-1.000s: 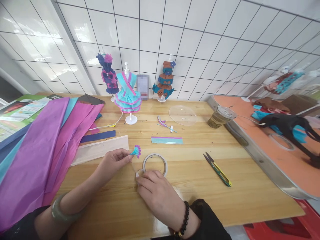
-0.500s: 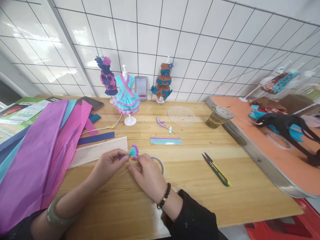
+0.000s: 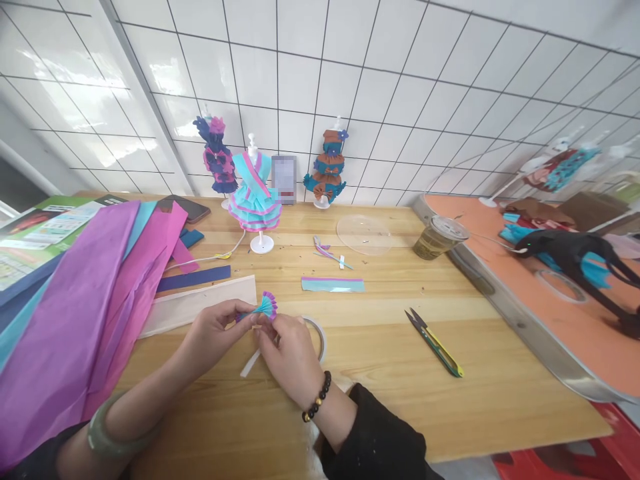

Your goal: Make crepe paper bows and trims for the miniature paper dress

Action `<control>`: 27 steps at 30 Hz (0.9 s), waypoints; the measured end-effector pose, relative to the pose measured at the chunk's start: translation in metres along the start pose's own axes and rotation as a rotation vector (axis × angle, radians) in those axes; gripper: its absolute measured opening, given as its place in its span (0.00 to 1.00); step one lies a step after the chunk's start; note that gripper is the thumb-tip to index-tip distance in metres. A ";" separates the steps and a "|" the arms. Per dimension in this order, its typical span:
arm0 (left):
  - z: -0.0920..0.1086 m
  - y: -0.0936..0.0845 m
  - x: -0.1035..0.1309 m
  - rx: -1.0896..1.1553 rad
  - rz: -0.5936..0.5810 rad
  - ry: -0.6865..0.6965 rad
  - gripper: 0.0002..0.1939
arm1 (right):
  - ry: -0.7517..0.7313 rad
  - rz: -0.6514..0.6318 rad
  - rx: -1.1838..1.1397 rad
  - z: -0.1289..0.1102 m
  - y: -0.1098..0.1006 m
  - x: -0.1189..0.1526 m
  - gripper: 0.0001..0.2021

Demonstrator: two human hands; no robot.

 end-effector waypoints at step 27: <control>-0.006 -0.014 -0.001 -0.034 0.142 -0.082 0.10 | -0.102 0.048 -0.034 -0.006 -0.004 0.005 0.07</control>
Point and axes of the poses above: each hand's wrist, its own x-axis away from the middle knuckle, its own y-axis out of the palm, z = x × y, the point moved 8 cm from there along -x, towards the middle knuckle, and after that the axes turned 1 degree about x, right-handed, at the moved point
